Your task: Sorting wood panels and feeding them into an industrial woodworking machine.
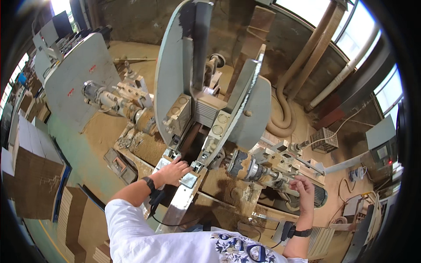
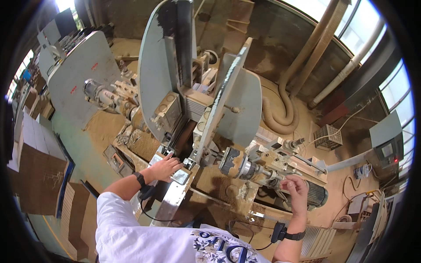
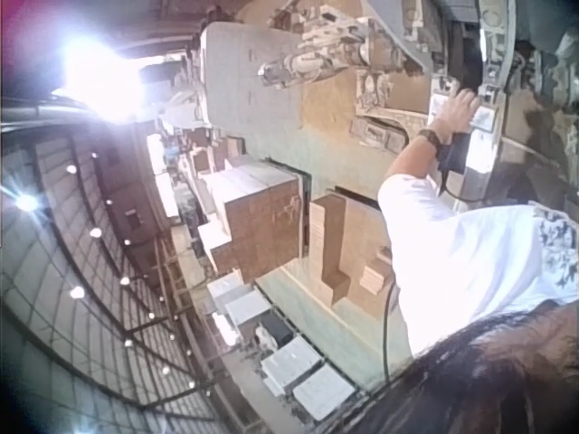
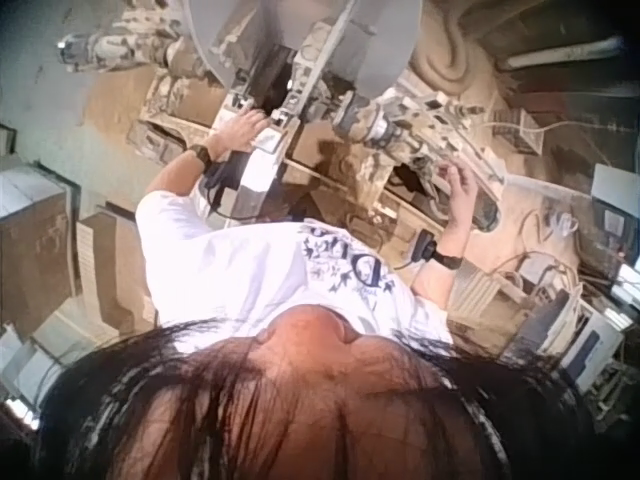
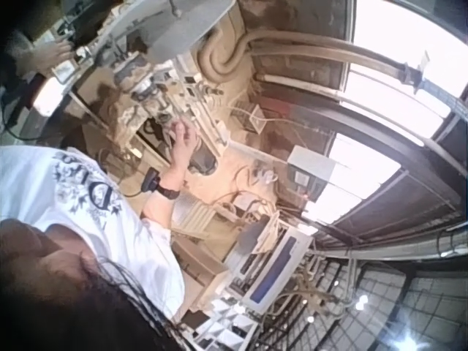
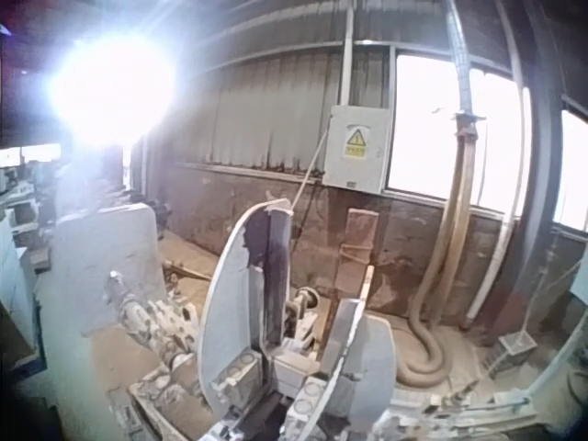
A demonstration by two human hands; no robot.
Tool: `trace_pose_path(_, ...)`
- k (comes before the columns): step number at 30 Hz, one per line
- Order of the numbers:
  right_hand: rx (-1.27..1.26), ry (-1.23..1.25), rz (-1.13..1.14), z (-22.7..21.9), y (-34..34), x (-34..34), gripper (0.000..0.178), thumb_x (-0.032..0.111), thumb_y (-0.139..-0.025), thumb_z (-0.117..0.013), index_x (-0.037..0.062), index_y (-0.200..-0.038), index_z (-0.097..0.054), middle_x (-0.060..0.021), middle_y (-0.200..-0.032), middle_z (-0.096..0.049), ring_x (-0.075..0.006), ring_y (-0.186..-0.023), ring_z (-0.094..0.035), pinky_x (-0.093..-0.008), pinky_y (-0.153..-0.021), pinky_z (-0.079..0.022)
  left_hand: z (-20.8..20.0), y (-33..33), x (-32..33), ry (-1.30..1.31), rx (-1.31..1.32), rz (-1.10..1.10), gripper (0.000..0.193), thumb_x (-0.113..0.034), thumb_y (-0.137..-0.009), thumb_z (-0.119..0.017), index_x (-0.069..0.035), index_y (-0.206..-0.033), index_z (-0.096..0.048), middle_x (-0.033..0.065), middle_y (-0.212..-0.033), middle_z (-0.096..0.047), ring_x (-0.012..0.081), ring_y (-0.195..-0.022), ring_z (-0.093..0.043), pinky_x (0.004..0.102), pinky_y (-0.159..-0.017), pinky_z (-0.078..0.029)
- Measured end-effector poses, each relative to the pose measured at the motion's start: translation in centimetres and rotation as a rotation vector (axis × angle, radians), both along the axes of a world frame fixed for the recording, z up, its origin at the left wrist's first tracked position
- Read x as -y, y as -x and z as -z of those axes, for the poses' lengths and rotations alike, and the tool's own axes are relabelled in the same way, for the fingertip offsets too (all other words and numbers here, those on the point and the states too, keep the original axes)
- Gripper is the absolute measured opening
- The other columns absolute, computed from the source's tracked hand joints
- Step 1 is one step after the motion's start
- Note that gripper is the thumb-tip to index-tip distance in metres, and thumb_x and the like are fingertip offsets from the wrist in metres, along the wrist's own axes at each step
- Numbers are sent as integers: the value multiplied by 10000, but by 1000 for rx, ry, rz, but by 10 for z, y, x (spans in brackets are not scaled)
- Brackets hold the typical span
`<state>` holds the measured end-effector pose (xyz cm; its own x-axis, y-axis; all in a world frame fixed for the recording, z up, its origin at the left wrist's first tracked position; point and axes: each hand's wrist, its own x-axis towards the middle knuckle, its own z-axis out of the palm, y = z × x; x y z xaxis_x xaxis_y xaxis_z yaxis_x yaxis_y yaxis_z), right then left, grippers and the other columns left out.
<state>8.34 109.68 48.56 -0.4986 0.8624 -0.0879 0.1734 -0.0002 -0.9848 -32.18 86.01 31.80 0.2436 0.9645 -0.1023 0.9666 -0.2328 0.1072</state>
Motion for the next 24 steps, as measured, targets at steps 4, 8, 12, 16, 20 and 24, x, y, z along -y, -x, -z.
trace_pose_path(4, -7, 45, -18, 5, -5, 4, 205, 115, -865, -544, -10, -1027, -546, -93, -872, -628, -155, -772, -596, -273, -736, -487, -4, -6, 1, 68, -7, -33, 1038, -380, -537, -761, -48, -1357, -219, 95, -1203, -444, 246, -1204, -369, 460, -1055, -208)
trace_pose_path(8, -14, 63, -15, 2, -38, 7, 206, 103, -864, -548, -9, -1037, -550, -94, -890, -628, -149, -787, -593, -269, -737, -486, -13, -13, -4, 31, 3, -33, 984, -428, -586, -731, -61, -1353, -235, 153, -1354, -307, 296, -1279, -264, 495, -1040, -200)
trace_pose_path(12, -23, 38, 112, 3, -120, 4, 220, 120, -872, -543, 2, -1058, -541, -100, -927, -624, -156, -836, -602, -256, -744, -488, -42, -48, -12, -81, 237, -123, 870, -444, -609, -704, -36, -1292, -351, 206, -1316, -349, 352, -1260, -284, 533, -1038, -164)
trace_pose_path(16, -27, -14, 282, -10, -210, 14, 228, 126, -881, -528, 3, -1073, -538, -85, -939, -626, -137, -822, -603, -260, -749, -491, -40, -94, -2, -334, 372, -178, 713, -323, -647, -688, 5, -1220, -418, 235, -1241, -396, 426, -1136, -375, 504, -970, -276)
trace_pose_path(20, 1, -239, 506, -52, -335, 22, 221, 137, -878, -534, 2, -1052, -552, -58, -876, -620, -128, -799, -587, -257, -728, -482, -43, -198, -25, -274, 712, -226, 399, -103, -777, -640, 14, -1133, -503, 210, -1078, -530, 325, -997, -512, 384, -876, -413)
trace_pose_path(24, 196, -519, 508, -151, -441, -11, 225, 156, -860, -561, 8, -1030, -561, -29, -878, -602, -113, -751, -575, -256, -694, -485, -61, -325, -70, -180, 755, -76, 353, -61, -703, -658, -5, -1033, -544, 157, -1014, -562, 298, -964, -533, 370, -844, -424)
